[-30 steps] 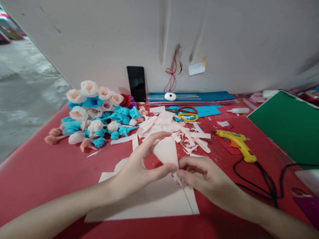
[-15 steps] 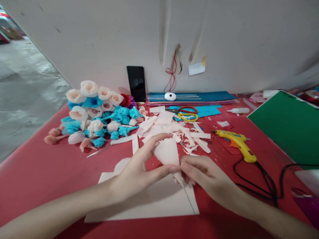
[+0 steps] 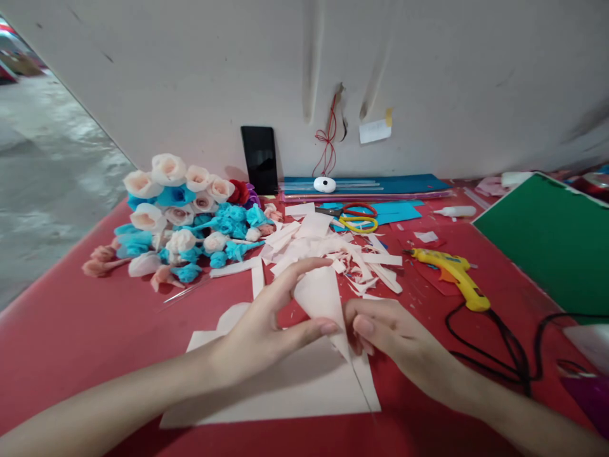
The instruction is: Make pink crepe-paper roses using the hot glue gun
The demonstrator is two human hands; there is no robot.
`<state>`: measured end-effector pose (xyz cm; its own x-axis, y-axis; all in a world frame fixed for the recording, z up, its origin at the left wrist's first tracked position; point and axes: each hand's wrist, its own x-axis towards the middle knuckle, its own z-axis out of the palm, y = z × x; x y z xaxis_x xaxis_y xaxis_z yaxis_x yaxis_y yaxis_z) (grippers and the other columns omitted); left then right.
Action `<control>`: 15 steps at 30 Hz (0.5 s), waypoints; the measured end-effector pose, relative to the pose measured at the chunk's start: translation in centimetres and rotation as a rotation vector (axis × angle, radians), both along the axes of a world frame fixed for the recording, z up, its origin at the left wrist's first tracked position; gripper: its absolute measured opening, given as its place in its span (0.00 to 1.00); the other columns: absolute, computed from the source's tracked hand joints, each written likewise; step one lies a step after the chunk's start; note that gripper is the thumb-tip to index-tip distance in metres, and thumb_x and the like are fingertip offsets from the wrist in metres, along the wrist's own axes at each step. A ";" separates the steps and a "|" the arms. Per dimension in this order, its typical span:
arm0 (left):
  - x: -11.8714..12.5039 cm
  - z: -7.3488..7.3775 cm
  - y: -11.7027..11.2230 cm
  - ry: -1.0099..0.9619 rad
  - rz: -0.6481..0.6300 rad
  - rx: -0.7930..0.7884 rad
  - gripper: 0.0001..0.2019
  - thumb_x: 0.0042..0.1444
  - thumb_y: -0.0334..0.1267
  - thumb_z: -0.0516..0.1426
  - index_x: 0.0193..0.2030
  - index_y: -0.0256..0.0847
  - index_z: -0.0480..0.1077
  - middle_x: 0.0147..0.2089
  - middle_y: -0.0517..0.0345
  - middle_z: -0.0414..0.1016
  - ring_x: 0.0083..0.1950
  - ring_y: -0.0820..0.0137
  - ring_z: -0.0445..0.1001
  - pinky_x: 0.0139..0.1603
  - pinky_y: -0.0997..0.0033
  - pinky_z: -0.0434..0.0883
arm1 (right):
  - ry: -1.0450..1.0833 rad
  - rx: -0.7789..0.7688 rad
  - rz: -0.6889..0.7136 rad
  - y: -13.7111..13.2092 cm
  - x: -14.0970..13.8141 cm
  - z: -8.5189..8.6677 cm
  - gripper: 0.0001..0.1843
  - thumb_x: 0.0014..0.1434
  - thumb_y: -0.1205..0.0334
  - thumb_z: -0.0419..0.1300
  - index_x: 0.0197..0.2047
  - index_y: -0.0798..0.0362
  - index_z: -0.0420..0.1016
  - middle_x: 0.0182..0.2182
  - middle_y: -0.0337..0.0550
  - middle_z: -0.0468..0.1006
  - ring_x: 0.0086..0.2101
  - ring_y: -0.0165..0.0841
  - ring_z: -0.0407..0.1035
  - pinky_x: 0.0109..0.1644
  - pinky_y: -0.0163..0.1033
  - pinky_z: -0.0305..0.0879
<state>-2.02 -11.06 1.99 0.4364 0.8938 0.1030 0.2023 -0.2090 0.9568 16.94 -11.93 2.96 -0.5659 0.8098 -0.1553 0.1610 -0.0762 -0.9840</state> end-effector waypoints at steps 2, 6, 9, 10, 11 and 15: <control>0.1 0.0 0.0 -0.013 0.003 -0.021 0.25 0.52 0.38 0.58 0.55 0.58 0.55 0.60 0.65 0.58 0.61 0.67 0.58 0.56 0.73 0.63 | -0.037 -0.023 -0.017 -0.1 -0.1 0.1 0.20 0.54 0.47 0.54 0.23 0.56 0.62 0.20 0.35 0.61 0.23 0.24 0.54 0.26 0.30 0.50; 0.1 -0.1 -0.1 -0.006 0.017 -0.025 0.25 0.51 0.39 0.58 0.55 0.55 0.56 0.60 0.61 0.60 0.59 0.64 0.61 0.54 0.71 0.65 | -0.103 -0.034 -0.047 -0.2 -0.5 -0.1 0.17 0.49 0.52 0.61 0.22 0.55 0.61 0.19 0.33 0.60 0.23 0.23 0.54 0.26 0.30 0.51; 0.2 -0.2 -0.1 0.009 0.047 0.003 0.24 0.51 0.39 0.58 0.55 0.54 0.57 0.59 0.61 0.62 0.59 0.63 0.61 0.55 0.69 0.65 | -0.082 -0.058 -0.092 -0.2 -0.6 -0.3 0.16 0.49 0.55 0.62 0.22 0.56 0.61 0.19 0.32 0.59 0.22 0.22 0.53 0.25 0.29 0.50; 0.2 -0.3 -0.1 0.008 0.056 0.003 0.24 0.51 0.40 0.58 0.55 0.54 0.57 0.59 0.61 0.62 0.59 0.64 0.61 0.55 0.69 0.65 | -0.066 -0.067 -0.092 -0.2 -0.5 -0.3 0.16 0.49 0.54 0.61 0.22 0.56 0.61 0.19 0.32 0.59 0.22 0.22 0.54 0.25 0.29 0.51; 0.2 -0.3 0.0 0.009 0.063 -0.002 0.24 0.51 0.40 0.58 0.55 0.54 0.57 0.58 0.61 0.62 0.58 0.64 0.62 0.55 0.69 0.65 | -0.046 -0.066 -0.079 -0.2 -0.5 -0.2 0.17 0.51 0.52 0.60 0.23 0.56 0.62 0.20 0.33 0.60 0.22 0.22 0.54 0.26 0.29 0.51; 0.2 -0.1 0.1 0.026 0.109 -0.015 0.25 0.50 0.41 0.59 0.55 0.56 0.56 0.59 0.63 0.61 0.59 0.61 0.61 0.55 0.64 0.65 | 0.010 -0.030 -0.020 0.0 -0.2 0.0 0.21 0.54 0.46 0.54 0.24 0.56 0.64 0.21 0.36 0.63 0.23 0.24 0.57 0.28 0.30 0.54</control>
<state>-1.83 -11.01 1.91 0.3388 0.9375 0.0797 0.2475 -0.1706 0.9538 16.73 -11.90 2.98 -0.5509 0.8163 -0.1738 0.1489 -0.1087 -0.9829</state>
